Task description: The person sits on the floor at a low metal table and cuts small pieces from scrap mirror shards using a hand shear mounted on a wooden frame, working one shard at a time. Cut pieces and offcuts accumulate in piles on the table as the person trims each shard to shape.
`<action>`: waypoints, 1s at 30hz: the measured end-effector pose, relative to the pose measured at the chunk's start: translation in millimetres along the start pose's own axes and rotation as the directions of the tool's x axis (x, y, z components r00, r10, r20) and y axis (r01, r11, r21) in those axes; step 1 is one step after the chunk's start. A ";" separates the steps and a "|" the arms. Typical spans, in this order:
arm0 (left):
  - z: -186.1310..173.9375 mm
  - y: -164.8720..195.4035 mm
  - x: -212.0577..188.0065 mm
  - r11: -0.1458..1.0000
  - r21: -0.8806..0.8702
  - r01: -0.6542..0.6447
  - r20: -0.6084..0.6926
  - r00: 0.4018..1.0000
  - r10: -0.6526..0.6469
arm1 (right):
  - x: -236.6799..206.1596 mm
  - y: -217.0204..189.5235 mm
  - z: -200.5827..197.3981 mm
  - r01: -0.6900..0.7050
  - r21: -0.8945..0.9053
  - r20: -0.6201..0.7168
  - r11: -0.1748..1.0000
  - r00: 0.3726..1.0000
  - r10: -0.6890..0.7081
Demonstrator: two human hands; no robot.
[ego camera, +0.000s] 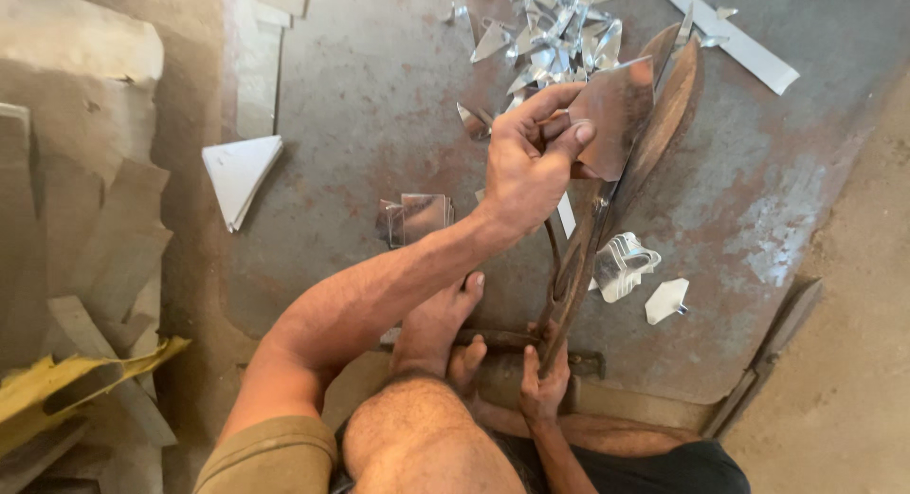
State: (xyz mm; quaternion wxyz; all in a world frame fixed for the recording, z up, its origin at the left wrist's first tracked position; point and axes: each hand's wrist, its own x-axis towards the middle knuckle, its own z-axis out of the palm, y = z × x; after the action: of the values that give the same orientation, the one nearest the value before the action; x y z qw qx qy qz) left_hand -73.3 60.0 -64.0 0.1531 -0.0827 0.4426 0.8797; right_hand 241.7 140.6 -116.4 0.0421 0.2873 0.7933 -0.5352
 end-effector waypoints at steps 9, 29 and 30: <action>1.7 -1.6 -14.4 0.992 -0.106 0.061 -0.007 0.998 -0.062 | -25.4 -40.7 -25.7 -0.067 0.015 0.193 0.998 0.979 0.063; -11.8 -21.3 -19.3 0.997 -0.077 0.021 0.028 0.999 -0.019 | -12.3 -18.7 -10.6 -0.105 0.018 0.071 0.994 0.992 0.103; -13.2 -26.7 -19.4 0.997 -0.079 0.018 0.017 1.000 -0.017 | -13.2 -22.9 -12.9 -0.112 0.022 0.076 0.993 0.991 0.110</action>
State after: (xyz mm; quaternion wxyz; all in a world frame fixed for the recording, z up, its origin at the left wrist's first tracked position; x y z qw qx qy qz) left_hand -45.8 60.6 -86.6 0.1611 -0.0852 0.4053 0.8958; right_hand 244.4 140.5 -87.1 0.0975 0.3112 0.7668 -0.5529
